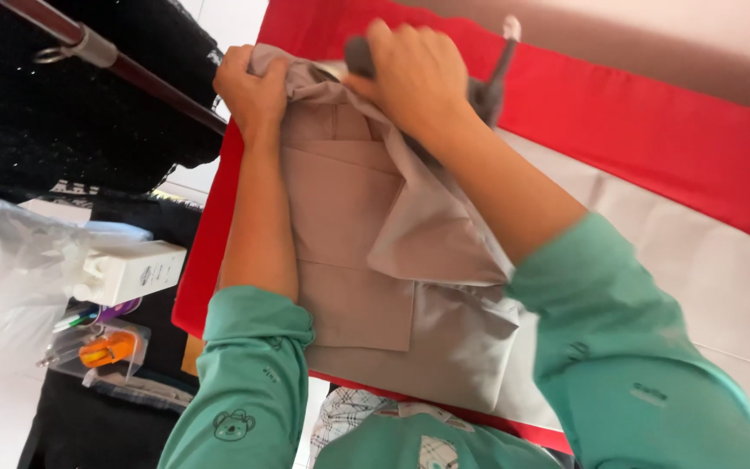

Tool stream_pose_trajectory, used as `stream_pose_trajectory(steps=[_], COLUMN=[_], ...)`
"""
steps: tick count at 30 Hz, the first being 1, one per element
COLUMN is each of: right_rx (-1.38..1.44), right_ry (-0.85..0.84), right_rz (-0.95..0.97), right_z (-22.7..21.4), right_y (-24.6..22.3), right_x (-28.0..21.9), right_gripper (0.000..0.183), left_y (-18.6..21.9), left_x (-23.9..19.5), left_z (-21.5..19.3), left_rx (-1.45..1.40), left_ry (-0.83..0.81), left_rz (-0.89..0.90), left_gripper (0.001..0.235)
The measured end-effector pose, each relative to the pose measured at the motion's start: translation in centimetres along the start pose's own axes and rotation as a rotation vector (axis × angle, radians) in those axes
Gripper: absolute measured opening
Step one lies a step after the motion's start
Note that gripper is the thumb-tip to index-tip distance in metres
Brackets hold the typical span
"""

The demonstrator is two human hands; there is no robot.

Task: Ironing a pair of pants on an ironing board.

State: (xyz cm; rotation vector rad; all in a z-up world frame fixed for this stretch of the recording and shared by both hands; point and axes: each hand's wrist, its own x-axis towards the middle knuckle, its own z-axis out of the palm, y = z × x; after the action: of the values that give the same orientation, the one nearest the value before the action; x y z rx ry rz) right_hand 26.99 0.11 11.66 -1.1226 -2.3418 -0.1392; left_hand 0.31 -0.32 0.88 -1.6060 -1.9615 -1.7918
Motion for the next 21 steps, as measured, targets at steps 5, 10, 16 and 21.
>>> stream_pose_trajectory(steps=[5, 10, 16, 21], right_rx=[-0.060, -0.056, 0.040, 0.001], right_ry=[-0.024, -0.058, -0.028, -0.159], right_rz=[-0.014, 0.092, 0.094, 0.117], right_z=[-3.5, -0.4, 1.7, -3.5], right_y=[0.7, -0.6, -0.9, 2.1], right_x=[-3.8, -0.6, 2.0, -3.0], right_gripper=[0.056, 0.057, 0.050, 0.058], left_y=[-0.2, 0.2, -1.4, -2.7], left_x=[-0.2, -0.4, -0.1, 0.2], left_z=[-0.1, 0.1, -0.1, -0.1], left_rx=[-0.011, 0.013, 0.076, 0.062], left_ry=[0.004, 0.045, 0.028, 0.015], left_rz=[-0.053, 0.035, 0.095, 0.112], left_gripper=[0.024, 0.023, 0.026, 0.026])
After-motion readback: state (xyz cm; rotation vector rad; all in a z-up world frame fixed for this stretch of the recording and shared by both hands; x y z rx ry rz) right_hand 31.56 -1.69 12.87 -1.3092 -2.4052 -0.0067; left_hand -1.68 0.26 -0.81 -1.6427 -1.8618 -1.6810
